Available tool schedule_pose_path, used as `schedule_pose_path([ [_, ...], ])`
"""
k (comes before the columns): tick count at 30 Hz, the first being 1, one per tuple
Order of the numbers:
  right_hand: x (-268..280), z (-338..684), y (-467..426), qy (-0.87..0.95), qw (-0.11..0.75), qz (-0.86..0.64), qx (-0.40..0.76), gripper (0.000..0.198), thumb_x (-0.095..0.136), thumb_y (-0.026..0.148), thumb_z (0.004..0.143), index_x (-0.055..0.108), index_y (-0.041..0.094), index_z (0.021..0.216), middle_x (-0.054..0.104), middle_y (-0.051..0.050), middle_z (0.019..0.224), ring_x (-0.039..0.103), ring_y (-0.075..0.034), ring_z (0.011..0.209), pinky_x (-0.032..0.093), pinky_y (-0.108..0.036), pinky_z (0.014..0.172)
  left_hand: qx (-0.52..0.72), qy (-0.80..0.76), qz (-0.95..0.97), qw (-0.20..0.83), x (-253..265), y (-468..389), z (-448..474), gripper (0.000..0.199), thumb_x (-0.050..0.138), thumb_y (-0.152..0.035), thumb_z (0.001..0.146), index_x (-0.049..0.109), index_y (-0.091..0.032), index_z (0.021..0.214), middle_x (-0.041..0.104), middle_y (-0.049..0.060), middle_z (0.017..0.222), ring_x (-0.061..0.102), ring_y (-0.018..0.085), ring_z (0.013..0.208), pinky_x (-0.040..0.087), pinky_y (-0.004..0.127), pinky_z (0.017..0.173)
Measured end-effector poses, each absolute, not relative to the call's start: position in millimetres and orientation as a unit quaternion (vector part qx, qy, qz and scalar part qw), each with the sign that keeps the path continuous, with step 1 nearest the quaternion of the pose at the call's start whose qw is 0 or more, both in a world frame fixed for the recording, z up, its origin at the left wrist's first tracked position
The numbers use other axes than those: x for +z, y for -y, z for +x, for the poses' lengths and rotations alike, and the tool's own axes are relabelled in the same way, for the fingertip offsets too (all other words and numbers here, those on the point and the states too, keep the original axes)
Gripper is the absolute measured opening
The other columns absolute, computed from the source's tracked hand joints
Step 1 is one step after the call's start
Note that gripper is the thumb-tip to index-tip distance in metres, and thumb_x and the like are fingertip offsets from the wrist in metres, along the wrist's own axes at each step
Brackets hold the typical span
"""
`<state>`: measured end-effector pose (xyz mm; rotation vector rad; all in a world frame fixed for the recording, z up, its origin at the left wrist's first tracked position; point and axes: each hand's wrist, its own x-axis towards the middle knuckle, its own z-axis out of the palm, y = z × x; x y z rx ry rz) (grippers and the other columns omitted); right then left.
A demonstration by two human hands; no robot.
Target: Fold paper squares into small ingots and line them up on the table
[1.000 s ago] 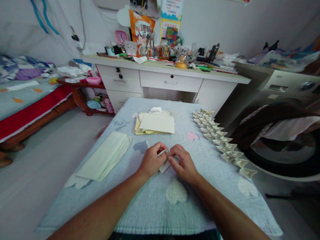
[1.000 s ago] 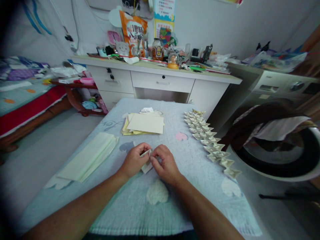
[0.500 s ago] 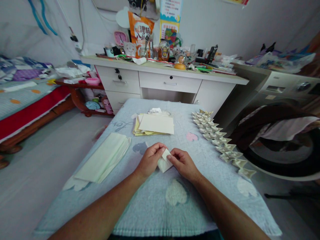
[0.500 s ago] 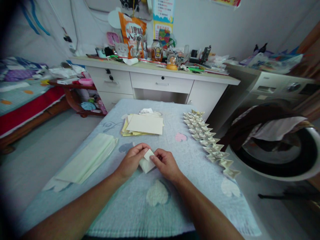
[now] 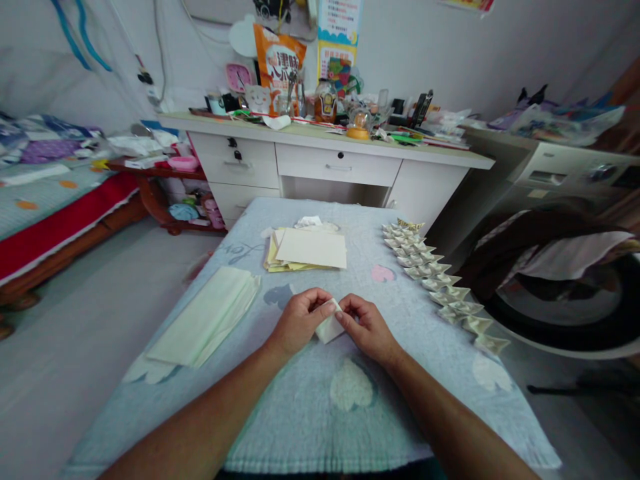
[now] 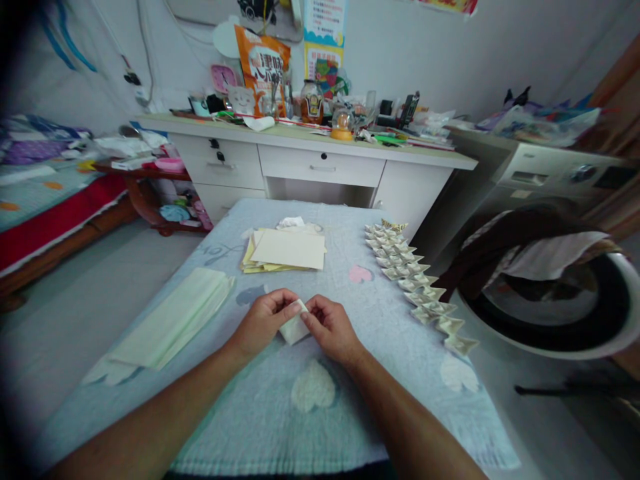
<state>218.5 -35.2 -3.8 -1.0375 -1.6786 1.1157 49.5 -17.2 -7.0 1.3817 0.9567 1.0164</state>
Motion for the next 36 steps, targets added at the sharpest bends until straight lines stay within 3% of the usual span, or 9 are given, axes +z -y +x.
schedule_pose_path([
  [4,-4.8,219.0,34.4,0.646,0.439,-0.407,0.473,0.023,0.058,0.037,0.086,0.054,0.018,0.076,0.046,0.003,0.063,0.040,-0.010,0.058,0.033,-0.023,0.056,0.455,-0.402,0.599,0.523,-6.8,19.5,47.5,0.029,0.064,-0.029,0.079,0.054,-0.019,0.105,0.059,0.001,0.087,0.056,0.014,0.079,0.043,0.023,0.069],
  [7,-5.9,218.6,33.5,0.619,0.457,-0.394,0.503,0.021,0.060,0.038,0.085,0.054,0.018,0.082,0.048,0.003,0.067,0.043,-0.011,0.060,0.035,-0.023,0.057,0.453,-0.407,0.622,0.492,-3.5,21.2,44.4,0.030,0.067,-0.027,0.077,0.053,-0.020,0.103,0.057,0.001,0.092,0.055,0.015,0.086,0.043,0.023,0.073],
  [11,-7.7,217.7,33.2,0.590,0.478,-0.386,0.524,0.022,0.062,0.035,0.084,0.050,0.020,0.095,0.050,0.003,0.070,0.046,-0.011,0.062,0.035,-0.022,0.057,0.460,-0.370,0.590,0.552,3.6,21.6,41.5,0.024,0.060,-0.030,0.082,0.053,-0.019,0.103,0.057,0.003,0.095,0.055,0.016,0.088,0.043,0.025,0.076],
  [14,-8.9,217.9,33.7,0.590,0.481,-0.374,0.529,0.020,0.061,0.033,0.085,0.047,0.021,0.093,0.051,0.003,0.073,0.046,-0.011,0.063,0.035,-0.022,0.057,0.457,-0.370,0.536,0.607,6.6,20.9,41.1,0.030,0.052,-0.033,0.086,0.052,-0.019,0.112,0.058,0.005,0.101,0.056,0.017,0.088,0.043,0.025,0.071],
  [20,-7.8,218.8,36.1,0.627,0.456,-0.367,0.514,0.015,0.058,0.032,0.088,0.049,0.020,0.090,0.050,0.002,0.075,0.046,-0.011,0.066,0.036,-0.023,0.060,0.409,-0.367,0.538,0.639,2.0,18.1,42.1,0.043,0.064,-0.028,0.077,0.051,-0.018,0.117,0.061,0.004,0.094,0.058,0.016,0.081,0.043,0.024,0.069],
  [24,-5.7,217.7,37.2,0.651,0.439,-0.365,0.500,0.015,0.058,0.032,0.087,0.050,0.020,0.091,0.051,0.002,0.076,0.047,-0.012,0.068,0.038,-0.024,0.062,0.389,-0.366,0.546,0.645,0.1,16.4,42.6,0.039,0.067,-0.025,0.073,0.055,-0.016,0.109,0.060,0.000,0.083,0.056,0.012,0.072,0.042,0.022,0.064],
  [29,-4.1,217.2,37.8,0.703,0.429,-0.397,0.406,0.021,0.066,0.029,0.079,0.048,0.021,0.087,0.048,0.002,0.077,0.045,-0.012,0.068,0.037,-0.024,0.063,0.379,-0.389,0.556,0.629,-0.9,15.6,43.7,0.016,0.062,-0.019,0.071,0.059,-0.014,0.085,0.057,-0.002,0.072,0.050,0.010,0.062,0.038,0.020,0.056],
  [32,-2.2,216.9,38.2,0.748,0.420,-0.410,0.308,0.026,0.071,0.026,0.073,0.049,0.020,0.086,0.049,0.001,0.082,0.046,-0.014,0.075,0.037,-0.026,0.067,0.391,-0.408,0.558,0.608,-5.0,14.9,45.7,0.019,0.058,-0.012,0.066,0.058,-0.016,0.085,0.055,-0.004,0.069,0.048,0.009,0.060,0.036,0.019,0.054],
  [36,1.1,216.0,39.1,0.772,0.413,-0.416,0.246,0.014,0.065,0.021,0.077,0.051,0.019,0.080,0.048,-0.002,0.084,0.048,-0.016,0.081,0.038,-0.028,0.071,0.397,-0.418,0.574,0.581,-10.2,13.8,49.2,0.018,0.056,-0.012,0.066,0.057,-0.016,0.083,0.051,-0.005,0.066,0.046,0.008,0.058,0.035,0.018,0.053],
])
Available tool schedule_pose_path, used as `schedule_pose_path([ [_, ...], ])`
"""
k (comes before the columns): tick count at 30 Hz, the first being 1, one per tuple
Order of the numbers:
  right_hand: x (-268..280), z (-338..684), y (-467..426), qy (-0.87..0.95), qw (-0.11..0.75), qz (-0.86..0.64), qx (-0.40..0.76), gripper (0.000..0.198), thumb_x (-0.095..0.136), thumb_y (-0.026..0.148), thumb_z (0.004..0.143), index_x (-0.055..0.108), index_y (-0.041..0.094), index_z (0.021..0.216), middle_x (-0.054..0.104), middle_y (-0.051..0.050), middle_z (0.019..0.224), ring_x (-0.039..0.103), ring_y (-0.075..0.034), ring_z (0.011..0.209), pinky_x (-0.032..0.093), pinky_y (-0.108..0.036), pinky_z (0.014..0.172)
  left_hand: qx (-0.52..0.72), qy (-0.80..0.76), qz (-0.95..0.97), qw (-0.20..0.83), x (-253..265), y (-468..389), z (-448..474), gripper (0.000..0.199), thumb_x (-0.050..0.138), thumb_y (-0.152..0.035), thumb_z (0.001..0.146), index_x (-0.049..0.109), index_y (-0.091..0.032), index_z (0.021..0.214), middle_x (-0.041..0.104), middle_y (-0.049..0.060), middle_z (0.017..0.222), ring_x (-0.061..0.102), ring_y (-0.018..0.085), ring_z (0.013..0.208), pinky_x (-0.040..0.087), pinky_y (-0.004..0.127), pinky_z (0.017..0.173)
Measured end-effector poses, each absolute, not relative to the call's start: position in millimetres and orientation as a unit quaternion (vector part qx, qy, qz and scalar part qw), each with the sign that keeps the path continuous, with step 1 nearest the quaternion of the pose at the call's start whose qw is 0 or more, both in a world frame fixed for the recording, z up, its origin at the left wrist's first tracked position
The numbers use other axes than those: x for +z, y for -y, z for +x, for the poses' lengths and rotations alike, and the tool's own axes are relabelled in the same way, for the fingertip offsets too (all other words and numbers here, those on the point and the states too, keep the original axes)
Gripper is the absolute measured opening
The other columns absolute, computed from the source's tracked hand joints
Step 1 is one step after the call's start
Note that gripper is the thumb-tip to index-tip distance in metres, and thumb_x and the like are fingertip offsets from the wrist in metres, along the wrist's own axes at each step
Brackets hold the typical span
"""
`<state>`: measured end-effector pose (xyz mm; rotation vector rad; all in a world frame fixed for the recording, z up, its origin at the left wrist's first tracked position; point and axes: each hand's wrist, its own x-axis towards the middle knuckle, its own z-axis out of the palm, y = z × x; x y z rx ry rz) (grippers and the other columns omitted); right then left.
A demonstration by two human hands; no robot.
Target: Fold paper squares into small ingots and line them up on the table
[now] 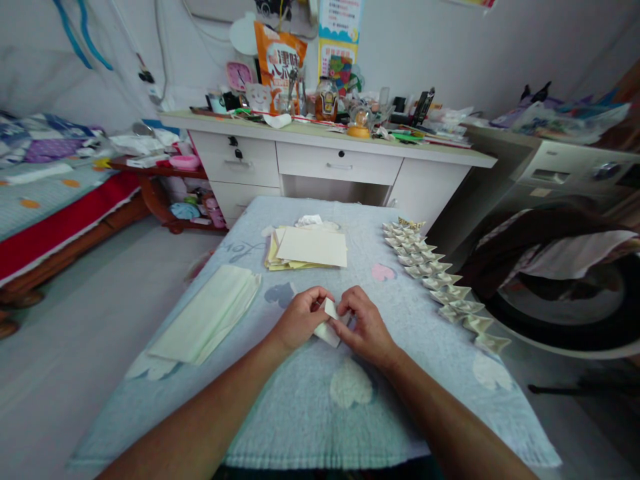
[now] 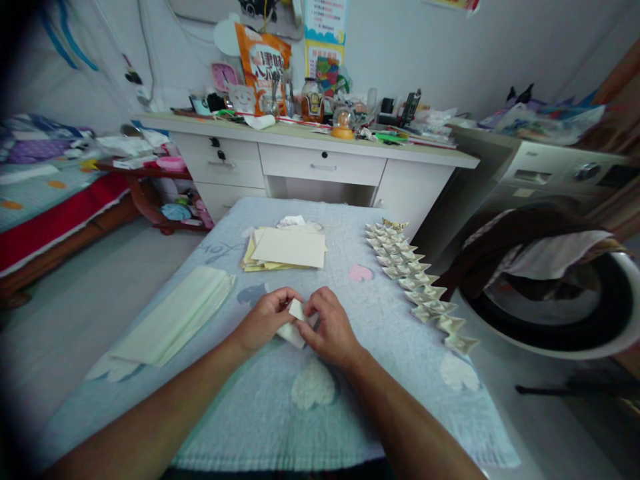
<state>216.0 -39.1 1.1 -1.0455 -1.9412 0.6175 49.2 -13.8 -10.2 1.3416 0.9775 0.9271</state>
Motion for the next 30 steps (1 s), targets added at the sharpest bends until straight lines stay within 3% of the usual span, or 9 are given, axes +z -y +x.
schedule_pose_path([
  [4,2.8,216.2,39.8,0.770,0.417,-0.414,0.248,0.006,0.057,0.016,0.081,0.053,0.019,0.078,0.049,-0.002,0.083,0.049,-0.016,0.081,0.039,-0.029,0.072,0.395,-0.432,0.582,0.564,-11.4,13.6,51.3,0.012,0.056,-0.017,0.071,0.056,-0.016,0.083,0.051,-0.005,0.065,0.046,0.008,0.057,0.036,0.019,0.054],
  [12,0.1,216.4,37.0,0.745,0.434,-0.422,0.279,0.012,0.052,0.021,0.088,0.053,0.020,0.077,0.049,-0.002,0.077,0.049,-0.015,0.073,0.038,-0.028,0.065,0.394,-0.446,0.608,0.526,-13.7,13.9,51.8,0.011,0.057,-0.023,0.076,0.058,-0.017,0.085,0.055,-0.004,0.065,0.050,0.010,0.058,0.037,0.020,0.054],
  [24,1.3,215.1,38.4,0.759,0.434,-0.400,0.276,0.010,0.053,0.019,0.086,0.053,0.020,0.076,0.048,-0.002,0.080,0.049,-0.016,0.077,0.038,-0.029,0.068,0.394,-0.480,0.615,0.486,-7.0,16.6,55.9,0.005,0.055,-0.022,0.073,0.053,-0.017,0.073,0.048,-0.006,0.059,0.044,0.010,0.055,0.032,0.020,0.051],
  [30,4.6,217.4,39.9,0.737,0.446,-0.389,0.326,0.009,0.055,0.027,0.086,0.056,0.020,0.081,0.050,-0.003,0.085,0.050,-0.017,0.080,0.040,-0.029,0.071,0.410,-0.456,0.618,0.492,-2.9,18.0,54.8,0.004,0.054,-0.020,0.074,0.055,-0.018,0.076,0.049,-0.006,0.063,0.045,0.010,0.059,0.034,0.020,0.055],
])
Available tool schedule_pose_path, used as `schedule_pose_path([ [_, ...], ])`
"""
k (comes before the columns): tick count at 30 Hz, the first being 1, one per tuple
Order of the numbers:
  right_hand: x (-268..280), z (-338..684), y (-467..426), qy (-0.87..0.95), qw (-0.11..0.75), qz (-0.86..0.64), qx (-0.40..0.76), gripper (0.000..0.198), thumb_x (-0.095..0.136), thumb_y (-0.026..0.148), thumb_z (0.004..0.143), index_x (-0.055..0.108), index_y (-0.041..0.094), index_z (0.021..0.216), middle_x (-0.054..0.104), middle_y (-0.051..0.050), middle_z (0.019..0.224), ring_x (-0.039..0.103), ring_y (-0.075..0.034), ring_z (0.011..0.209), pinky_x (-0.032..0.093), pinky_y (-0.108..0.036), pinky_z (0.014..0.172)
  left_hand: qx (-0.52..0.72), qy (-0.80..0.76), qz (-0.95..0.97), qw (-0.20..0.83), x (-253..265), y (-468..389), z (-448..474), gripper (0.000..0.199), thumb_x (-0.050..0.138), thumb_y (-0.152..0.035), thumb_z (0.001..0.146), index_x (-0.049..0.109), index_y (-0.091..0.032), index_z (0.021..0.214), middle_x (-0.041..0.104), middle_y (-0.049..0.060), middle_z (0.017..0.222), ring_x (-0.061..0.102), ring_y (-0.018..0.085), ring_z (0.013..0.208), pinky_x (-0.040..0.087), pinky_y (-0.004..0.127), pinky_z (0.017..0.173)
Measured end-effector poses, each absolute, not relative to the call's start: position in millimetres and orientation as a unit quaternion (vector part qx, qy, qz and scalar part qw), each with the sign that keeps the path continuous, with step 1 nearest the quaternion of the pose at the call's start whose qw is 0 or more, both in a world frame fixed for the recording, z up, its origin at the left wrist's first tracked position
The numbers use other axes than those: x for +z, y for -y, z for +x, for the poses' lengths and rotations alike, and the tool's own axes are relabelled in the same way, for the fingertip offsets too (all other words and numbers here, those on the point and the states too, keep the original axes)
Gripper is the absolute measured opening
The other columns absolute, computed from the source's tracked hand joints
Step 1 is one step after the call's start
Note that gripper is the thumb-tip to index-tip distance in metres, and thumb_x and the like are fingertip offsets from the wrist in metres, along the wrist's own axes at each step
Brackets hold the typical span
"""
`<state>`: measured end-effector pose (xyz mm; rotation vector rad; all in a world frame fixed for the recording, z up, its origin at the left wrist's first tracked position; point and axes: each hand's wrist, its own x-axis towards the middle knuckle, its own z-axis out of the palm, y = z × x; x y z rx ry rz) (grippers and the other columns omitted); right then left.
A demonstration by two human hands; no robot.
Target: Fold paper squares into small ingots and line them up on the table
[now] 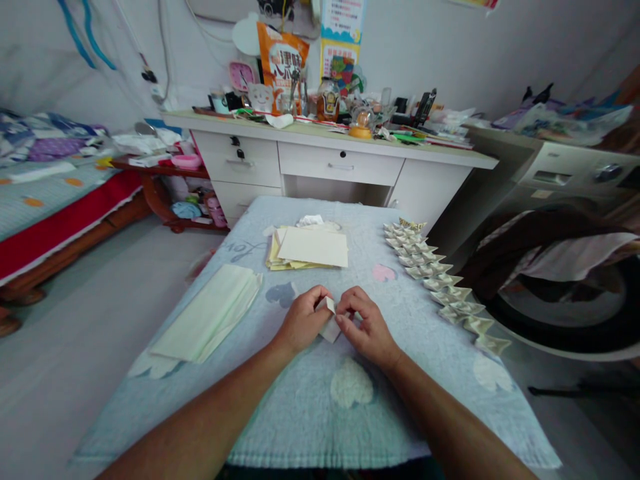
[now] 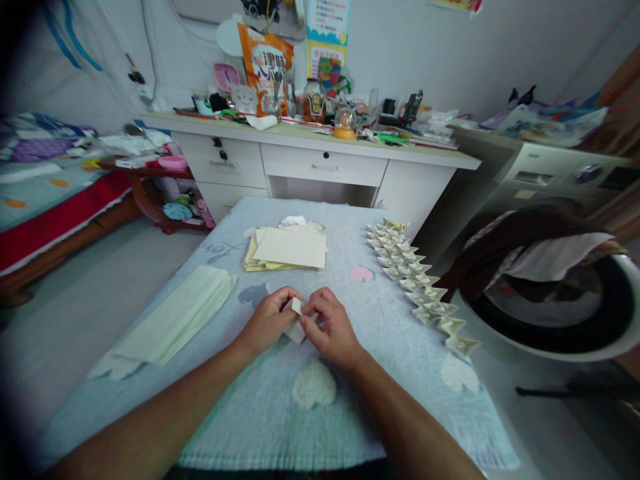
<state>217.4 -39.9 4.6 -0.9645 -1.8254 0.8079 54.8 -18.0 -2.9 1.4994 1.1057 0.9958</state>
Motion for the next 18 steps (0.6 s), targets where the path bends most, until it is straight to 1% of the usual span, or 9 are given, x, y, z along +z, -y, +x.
schedule_pose_path([
  [2,2.7,218.2,39.3,0.697,0.464,-0.401,0.372,0.012,0.055,0.032,0.087,0.055,0.020,0.086,0.050,-0.002,0.083,0.049,-0.016,0.077,0.040,-0.028,0.070,0.410,-0.447,0.620,0.498,-2.3,17.9,53.4,0.005,0.056,-0.021,0.073,0.055,-0.017,0.076,0.050,-0.005,0.064,0.045,0.010,0.059,0.035,0.020,0.056],
  [5,-3.5,218.2,36.9,0.634,0.477,-0.423,0.438,0.018,0.058,0.037,0.086,0.053,0.020,0.090,0.048,0.001,0.075,0.045,-0.013,0.067,0.038,-0.025,0.061,0.401,-0.438,0.630,0.500,-1.6,18.2,51.6,0.007,0.058,-0.023,0.073,0.056,-0.017,0.075,0.051,-0.005,0.064,0.046,0.011,0.060,0.035,0.020,0.056],
  [9,-10.1,216.9,33.4,0.615,0.442,-0.409,0.509,0.025,0.062,0.042,0.083,0.055,0.019,0.083,0.048,0.003,0.067,0.043,-0.011,0.061,0.035,-0.023,0.057,0.399,-0.436,0.629,0.505,-2.0,18.8,50.7,0.011,0.061,-0.026,0.072,0.056,-0.017,0.074,0.052,-0.004,0.063,0.046,0.011,0.060,0.035,0.020,0.056],
  [12,-10.5,216.8,31.8,0.601,0.437,-0.400,0.537,0.029,0.064,0.045,0.081,0.055,0.018,0.078,0.049,0.004,0.064,0.043,-0.010,0.059,0.035,-0.023,0.056,0.405,-0.427,0.610,0.531,-1.1,19.3,50.1,0.015,0.062,-0.031,0.074,0.057,-0.017,0.075,0.052,-0.004,0.064,0.046,0.011,0.059,0.035,0.020,0.055],
  [15,-9.5,217.7,31.1,0.590,0.445,-0.401,0.542,0.031,0.064,0.046,0.080,0.054,0.018,0.076,0.048,0.004,0.063,0.042,-0.010,0.058,0.034,-0.023,0.055,0.413,-0.402,0.593,0.563,3.5,20.7,48.1,0.025,0.053,-0.040,0.084,0.060,-0.016,0.080,0.055,-0.002,0.067,0.047,0.012,0.061,0.036,0.021,0.057],
  [18,-9.2,218.7,30.7,0.579,0.455,-0.406,0.541,0.032,0.065,0.047,0.080,0.053,0.018,0.076,0.047,0.004,0.062,0.041,-0.010,0.056,0.033,-0.023,0.054,0.428,-0.379,0.598,0.562,8.4,22.2,45.6,0.036,0.043,-0.044,0.090,0.063,-0.015,0.084,0.060,0.002,0.074,0.051,0.014,0.068,0.038,0.023,0.063],
])
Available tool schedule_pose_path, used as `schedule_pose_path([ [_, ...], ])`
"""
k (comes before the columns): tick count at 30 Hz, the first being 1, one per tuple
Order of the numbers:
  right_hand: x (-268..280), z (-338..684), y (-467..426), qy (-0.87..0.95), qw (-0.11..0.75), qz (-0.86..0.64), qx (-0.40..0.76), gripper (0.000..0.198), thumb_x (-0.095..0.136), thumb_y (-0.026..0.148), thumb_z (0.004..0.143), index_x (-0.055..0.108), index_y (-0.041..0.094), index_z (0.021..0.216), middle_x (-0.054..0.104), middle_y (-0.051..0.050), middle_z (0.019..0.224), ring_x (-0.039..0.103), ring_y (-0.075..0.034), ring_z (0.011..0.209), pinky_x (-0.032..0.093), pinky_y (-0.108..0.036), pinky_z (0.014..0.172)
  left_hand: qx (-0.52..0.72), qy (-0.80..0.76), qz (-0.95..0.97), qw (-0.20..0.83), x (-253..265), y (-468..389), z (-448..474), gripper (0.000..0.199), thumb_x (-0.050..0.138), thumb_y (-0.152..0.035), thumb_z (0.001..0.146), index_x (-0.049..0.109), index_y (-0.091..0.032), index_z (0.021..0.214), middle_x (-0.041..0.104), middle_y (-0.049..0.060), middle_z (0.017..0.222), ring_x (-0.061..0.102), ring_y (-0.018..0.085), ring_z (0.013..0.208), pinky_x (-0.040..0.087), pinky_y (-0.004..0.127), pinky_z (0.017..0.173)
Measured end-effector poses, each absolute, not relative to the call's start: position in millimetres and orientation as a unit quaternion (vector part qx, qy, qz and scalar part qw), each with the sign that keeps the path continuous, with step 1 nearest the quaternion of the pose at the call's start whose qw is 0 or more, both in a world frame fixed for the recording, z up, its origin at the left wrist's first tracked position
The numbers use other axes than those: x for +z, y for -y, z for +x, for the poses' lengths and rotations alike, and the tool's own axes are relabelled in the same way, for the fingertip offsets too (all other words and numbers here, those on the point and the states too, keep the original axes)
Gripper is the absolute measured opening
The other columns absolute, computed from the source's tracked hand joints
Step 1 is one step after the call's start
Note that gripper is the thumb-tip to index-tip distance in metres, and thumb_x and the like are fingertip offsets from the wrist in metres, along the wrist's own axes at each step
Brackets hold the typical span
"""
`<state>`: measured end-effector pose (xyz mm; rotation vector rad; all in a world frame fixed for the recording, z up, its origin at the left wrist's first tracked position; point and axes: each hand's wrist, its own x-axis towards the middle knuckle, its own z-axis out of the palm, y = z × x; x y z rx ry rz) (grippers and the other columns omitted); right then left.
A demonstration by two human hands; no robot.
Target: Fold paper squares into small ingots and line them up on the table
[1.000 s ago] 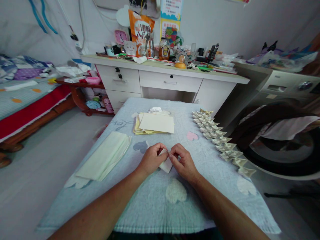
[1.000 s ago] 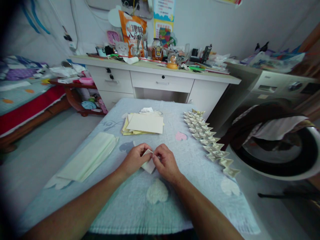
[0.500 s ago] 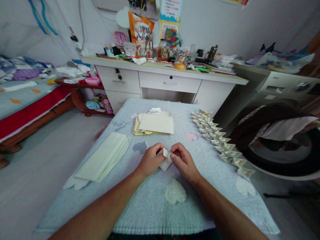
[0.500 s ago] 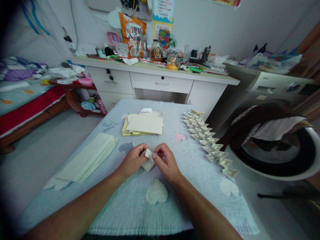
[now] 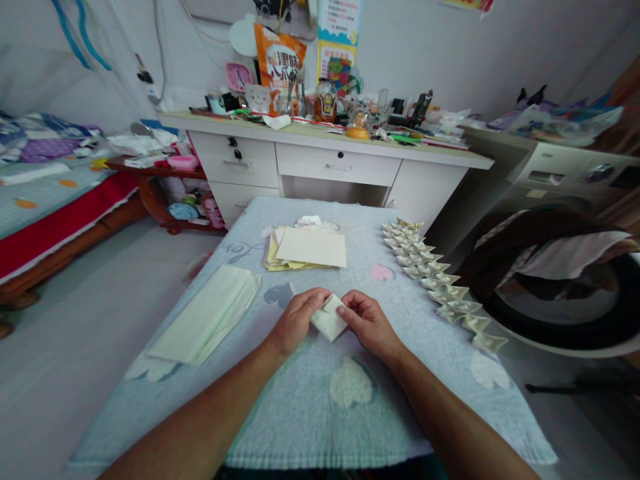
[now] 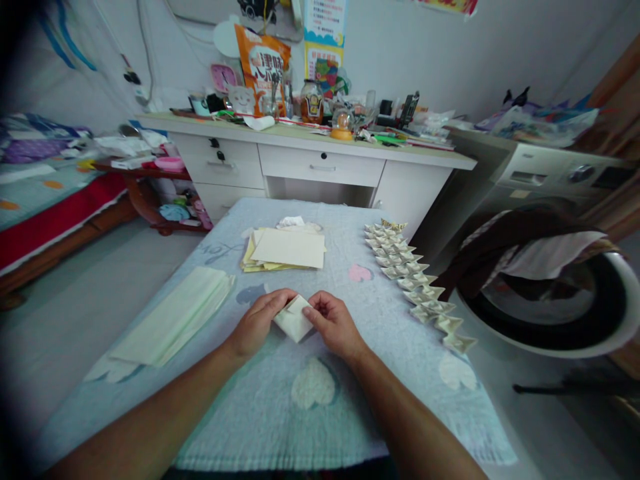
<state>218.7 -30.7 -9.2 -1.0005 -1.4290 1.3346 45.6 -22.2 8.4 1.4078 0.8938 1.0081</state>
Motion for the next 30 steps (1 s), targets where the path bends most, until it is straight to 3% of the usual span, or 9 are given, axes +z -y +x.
schedule_pose_path([
  [5,-8.8,217.4,31.2,0.581,0.460,-0.402,0.538,0.031,0.063,0.047,0.081,0.051,0.019,0.076,0.046,0.004,0.062,0.040,-0.010,0.055,0.033,-0.023,0.053,0.411,-0.393,0.609,0.553,4.9,20.5,44.7,0.025,0.061,-0.038,0.080,0.064,-0.015,0.087,0.061,0.000,0.073,0.053,0.013,0.066,0.040,0.023,0.063],
  [10,-5.7,216.9,33.4,0.629,0.497,-0.412,0.434,0.024,0.065,0.039,0.081,0.051,0.021,0.090,0.050,0.001,0.080,0.046,-0.013,0.070,0.039,-0.025,0.064,0.412,-0.434,0.640,0.482,0.3,20.1,46.2,0.018,0.060,-0.033,0.080,0.064,-0.016,0.080,0.058,-0.002,0.066,0.051,0.012,0.061,0.038,0.022,0.059],
  [13,-3.9,218.3,33.9,0.648,0.493,-0.423,0.398,0.020,0.064,0.036,0.082,0.052,0.021,0.088,0.050,0.001,0.079,0.045,-0.013,0.070,0.039,-0.025,0.065,0.404,-0.442,0.668,0.441,1.7,22.2,47.7,0.016,0.061,-0.031,0.080,0.064,-0.016,0.077,0.059,-0.001,0.066,0.053,0.013,0.063,0.039,0.022,0.060],
  [21,-1.8,221.3,32.1,0.648,0.470,-0.435,0.411,0.019,0.063,0.035,0.083,0.055,0.019,0.077,0.050,0.002,0.070,0.045,-0.013,0.066,0.036,-0.025,0.062,0.401,-0.453,0.693,0.393,-0.7,23.0,49.2,0.016,0.063,-0.032,0.079,0.065,-0.017,0.075,0.063,0.000,0.069,0.056,0.014,0.067,0.041,0.023,0.064],
  [26,-3.6,223.5,31.7,0.637,0.472,-0.426,0.434,0.018,0.061,0.035,0.085,0.055,0.019,0.078,0.049,0.002,0.069,0.044,-0.012,0.065,0.035,-0.024,0.060,0.405,-0.434,0.684,0.424,3.4,22.2,46.8,0.018,0.062,-0.032,0.081,0.069,-0.017,0.089,0.068,0.002,0.081,0.061,0.016,0.077,0.045,0.024,0.071],
  [30,-5.8,223.6,32.0,0.629,0.474,-0.414,0.456,0.017,0.061,0.034,0.085,0.055,0.019,0.079,0.048,0.002,0.069,0.043,-0.011,0.064,0.034,-0.023,0.058,0.392,-0.431,0.689,0.432,4.9,20.7,44.2,0.022,0.061,-0.034,0.082,0.071,-0.015,0.083,0.067,0.003,0.076,0.059,0.015,0.072,0.043,0.023,0.066],
])
